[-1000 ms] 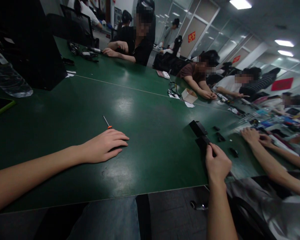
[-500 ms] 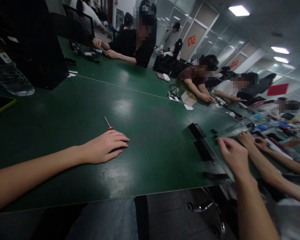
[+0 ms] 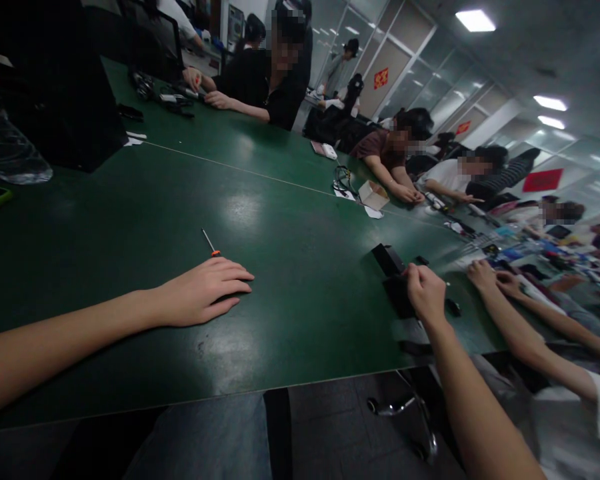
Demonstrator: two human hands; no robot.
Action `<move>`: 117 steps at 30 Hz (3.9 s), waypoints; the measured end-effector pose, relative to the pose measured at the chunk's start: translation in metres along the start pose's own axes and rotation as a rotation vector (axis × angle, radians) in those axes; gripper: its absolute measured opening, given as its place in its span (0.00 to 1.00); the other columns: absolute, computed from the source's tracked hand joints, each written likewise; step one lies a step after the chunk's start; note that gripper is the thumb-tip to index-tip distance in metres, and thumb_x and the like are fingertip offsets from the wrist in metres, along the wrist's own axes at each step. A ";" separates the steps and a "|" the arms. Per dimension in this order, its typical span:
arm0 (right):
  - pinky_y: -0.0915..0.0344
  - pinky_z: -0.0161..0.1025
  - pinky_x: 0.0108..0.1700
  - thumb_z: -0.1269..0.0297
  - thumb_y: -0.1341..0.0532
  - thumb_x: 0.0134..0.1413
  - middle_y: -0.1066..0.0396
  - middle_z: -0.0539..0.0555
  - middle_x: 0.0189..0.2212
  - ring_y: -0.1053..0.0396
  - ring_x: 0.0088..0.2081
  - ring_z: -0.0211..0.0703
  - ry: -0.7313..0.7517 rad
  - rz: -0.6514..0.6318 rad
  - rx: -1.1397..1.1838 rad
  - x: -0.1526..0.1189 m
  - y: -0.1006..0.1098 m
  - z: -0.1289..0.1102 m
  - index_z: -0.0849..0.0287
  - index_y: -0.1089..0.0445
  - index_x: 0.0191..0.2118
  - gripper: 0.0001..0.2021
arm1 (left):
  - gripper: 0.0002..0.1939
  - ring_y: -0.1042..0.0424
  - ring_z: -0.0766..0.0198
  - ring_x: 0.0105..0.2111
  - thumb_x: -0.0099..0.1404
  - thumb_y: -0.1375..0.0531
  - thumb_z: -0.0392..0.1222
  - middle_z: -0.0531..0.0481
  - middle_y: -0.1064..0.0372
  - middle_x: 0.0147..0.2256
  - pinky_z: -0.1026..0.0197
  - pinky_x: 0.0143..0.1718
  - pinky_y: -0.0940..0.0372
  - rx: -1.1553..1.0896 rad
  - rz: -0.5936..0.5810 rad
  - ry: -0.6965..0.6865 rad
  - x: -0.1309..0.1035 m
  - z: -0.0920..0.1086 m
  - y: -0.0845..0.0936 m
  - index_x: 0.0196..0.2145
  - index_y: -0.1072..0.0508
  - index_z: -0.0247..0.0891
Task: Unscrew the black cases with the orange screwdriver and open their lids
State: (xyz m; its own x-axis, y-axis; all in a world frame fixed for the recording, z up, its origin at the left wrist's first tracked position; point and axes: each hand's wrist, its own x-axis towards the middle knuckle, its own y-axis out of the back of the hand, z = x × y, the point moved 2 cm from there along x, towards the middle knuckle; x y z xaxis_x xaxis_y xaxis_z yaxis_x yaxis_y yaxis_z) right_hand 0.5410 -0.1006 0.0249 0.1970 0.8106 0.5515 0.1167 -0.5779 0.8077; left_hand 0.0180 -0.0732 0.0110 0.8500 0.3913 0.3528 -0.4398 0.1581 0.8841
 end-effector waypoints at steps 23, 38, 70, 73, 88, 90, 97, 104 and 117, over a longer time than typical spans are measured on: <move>0.39 0.44 0.35 0.40 0.60 0.65 0.29 0.59 0.22 0.31 0.28 0.49 -0.147 -0.012 -0.046 -0.002 -0.005 0.011 0.59 0.27 0.28 0.34 | 0.17 0.28 0.51 0.56 0.72 0.41 0.46 0.42 0.26 0.54 0.41 0.64 0.44 -0.019 0.023 0.000 -0.003 -0.013 0.008 0.56 0.28 0.39; 0.31 0.49 0.42 0.47 0.39 0.57 0.26 0.62 0.35 0.28 0.36 0.48 -0.120 -0.337 -0.195 0.061 -0.050 -0.042 0.65 0.28 0.44 0.23 | 0.16 0.29 0.49 0.54 0.71 0.39 0.47 0.40 0.28 0.53 0.49 0.53 0.35 0.085 0.008 0.053 -0.007 -0.037 0.015 0.52 0.24 0.38; 0.30 0.45 0.50 0.51 0.35 0.59 0.22 0.52 0.40 0.26 0.43 0.46 0.221 -0.333 1.118 -0.026 -0.079 -0.355 0.54 0.25 0.43 0.13 | 0.18 0.27 0.56 0.52 0.74 0.45 0.38 0.45 0.25 0.53 0.48 0.55 0.33 -0.152 0.508 0.271 -0.008 -0.029 0.021 0.59 0.29 0.43; 0.29 0.43 0.46 0.50 0.35 0.58 0.23 0.52 0.38 0.26 0.39 0.44 0.105 -0.267 1.165 -0.027 -0.081 -0.348 0.55 0.25 0.42 0.14 | 0.16 0.26 0.55 0.50 0.73 0.43 0.39 0.43 0.24 0.51 0.49 0.54 0.33 -0.158 0.532 0.375 -0.007 -0.032 0.022 0.56 0.27 0.39; 0.38 0.32 0.23 0.33 0.39 0.51 0.43 0.44 0.21 0.41 0.21 0.33 -0.632 -0.536 1.672 -0.006 -0.108 -0.297 0.54 0.46 0.30 0.28 | 0.17 0.23 0.55 0.45 0.73 0.50 0.41 0.47 0.21 0.44 0.54 0.50 0.31 -0.352 0.302 0.589 -0.002 -0.041 0.021 0.46 0.22 0.37; 0.48 0.29 0.17 0.34 0.36 0.49 0.44 0.42 0.20 0.48 0.17 0.29 -0.616 -0.700 1.639 -0.010 -0.104 -0.303 0.54 0.45 0.29 0.28 | 0.17 0.23 0.56 0.45 0.73 0.50 0.41 0.47 0.21 0.44 0.54 0.50 0.31 -0.361 0.304 0.598 -0.001 -0.040 0.021 0.45 0.23 0.37; 0.65 0.26 0.14 0.49 0.26 0.43 0.49 0.38 0.15 0.59 0.14 0.24 -0.516 -1.093 1.433 -0.024 -0.080 -0.318 0.57 0.36 0.34 0.23 | 0.16 0.25 0.57 0.48 0.73 0.51 0.39 0.47 0.22 0.45 0.55 0.53 0.34 -0.449 0.335 0.614 0.000 -0.039 0.019 0.46 0.24 0.38; 0.64 0.27 0.15 0.49 0.27 0.44 0.52 0.37 0.15 0.59 0.15 0.24 -0.464 -1.151 1.318 -0.024 -0.078 -0.318 0.57 0.35 0.37 0.23 | 0.16 0.26 0.57 0.47 0.72 0.52 0.38 0.47 0.23 0.45 0.55 0.52 0.34 -0.514 0.321 0.616 0.001 -0.041 0.017 0.45 0.24 0.38; 0.64 0.27 0.16 0.52 0.29 0.48 0.43 0.40 0.18 0.52 0.16 0.25 -0.376 -1.314 1.270 -0.024 -0.074 -0.314 0.58 0.33 0.44 0.22 | 0.16 0.23 0.55 0.46 0.74 0.49 0.44 0.45 0.21 0.43 0.54 0.52 0.35 -0.620 0.320 0.703 -0.002 -0.044 0.018 0.46 0.24 0.37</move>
State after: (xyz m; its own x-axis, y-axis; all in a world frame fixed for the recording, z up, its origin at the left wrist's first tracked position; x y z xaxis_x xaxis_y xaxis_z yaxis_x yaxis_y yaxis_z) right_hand 0.2215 -0.0481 0.0175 -0.4532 0.7815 -0.4288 0.8825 0.4613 -0.0918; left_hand -0.0041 -0.0316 0.0125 0.3867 0.9159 0.1074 -0.8634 0.3186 0.3912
